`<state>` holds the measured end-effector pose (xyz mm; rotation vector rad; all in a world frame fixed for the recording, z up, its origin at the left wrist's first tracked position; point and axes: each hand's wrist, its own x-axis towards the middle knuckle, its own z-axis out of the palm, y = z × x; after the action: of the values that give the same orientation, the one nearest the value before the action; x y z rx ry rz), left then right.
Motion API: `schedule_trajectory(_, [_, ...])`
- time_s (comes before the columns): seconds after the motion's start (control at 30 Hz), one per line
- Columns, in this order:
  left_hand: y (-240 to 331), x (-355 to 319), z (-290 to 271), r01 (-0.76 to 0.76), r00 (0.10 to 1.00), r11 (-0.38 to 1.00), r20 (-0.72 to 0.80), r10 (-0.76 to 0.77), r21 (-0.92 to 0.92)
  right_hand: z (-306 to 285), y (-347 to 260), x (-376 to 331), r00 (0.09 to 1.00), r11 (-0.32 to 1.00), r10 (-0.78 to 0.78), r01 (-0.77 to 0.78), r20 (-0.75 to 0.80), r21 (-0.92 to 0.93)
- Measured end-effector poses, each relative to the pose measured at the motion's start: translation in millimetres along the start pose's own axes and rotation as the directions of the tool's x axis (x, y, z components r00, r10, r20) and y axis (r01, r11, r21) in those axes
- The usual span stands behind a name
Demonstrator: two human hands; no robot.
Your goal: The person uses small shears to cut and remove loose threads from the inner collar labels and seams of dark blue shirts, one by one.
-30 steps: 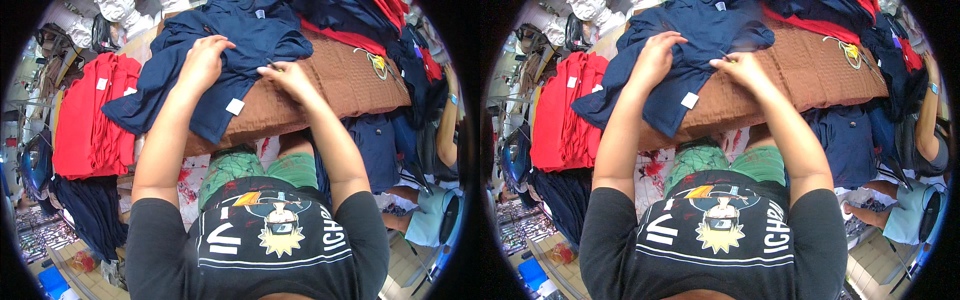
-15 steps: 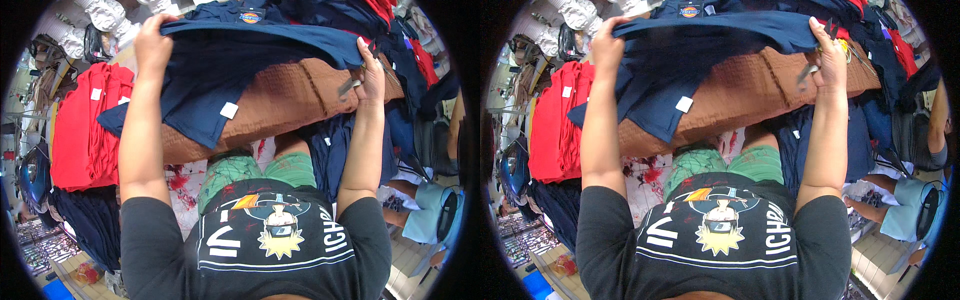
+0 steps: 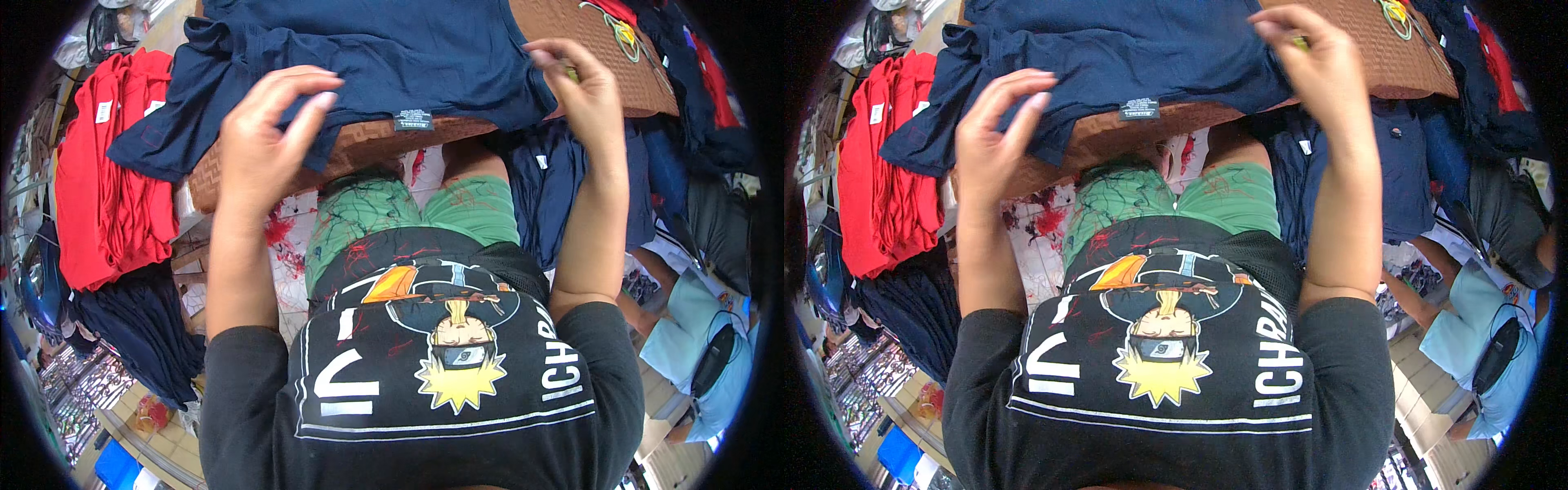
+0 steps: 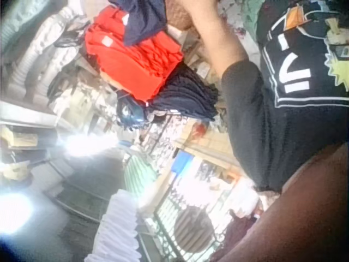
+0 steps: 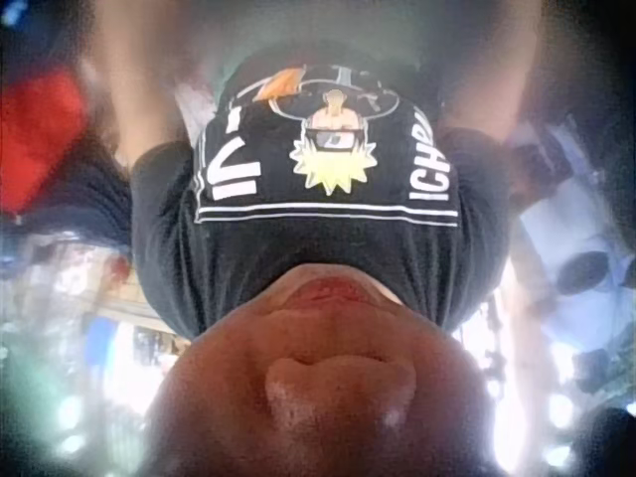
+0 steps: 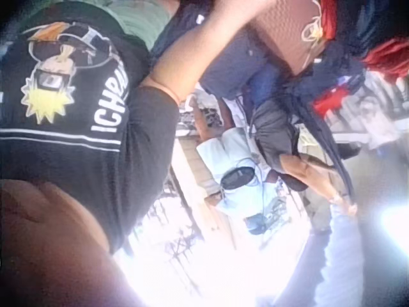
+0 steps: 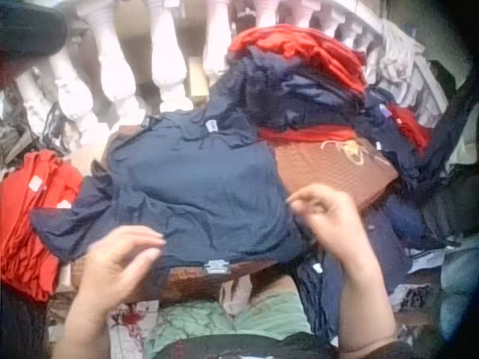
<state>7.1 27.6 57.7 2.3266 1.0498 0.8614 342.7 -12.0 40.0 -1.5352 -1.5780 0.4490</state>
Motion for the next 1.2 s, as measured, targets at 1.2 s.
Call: schedule_trajectory(1.2, [-36, 38, 110, 0.419, 0.886, 0.632, 0.142, -0.441, -0.652, 84, 2, -39, 0.977, 0.966, 0.062, -0.110, 0.206, 0.234])
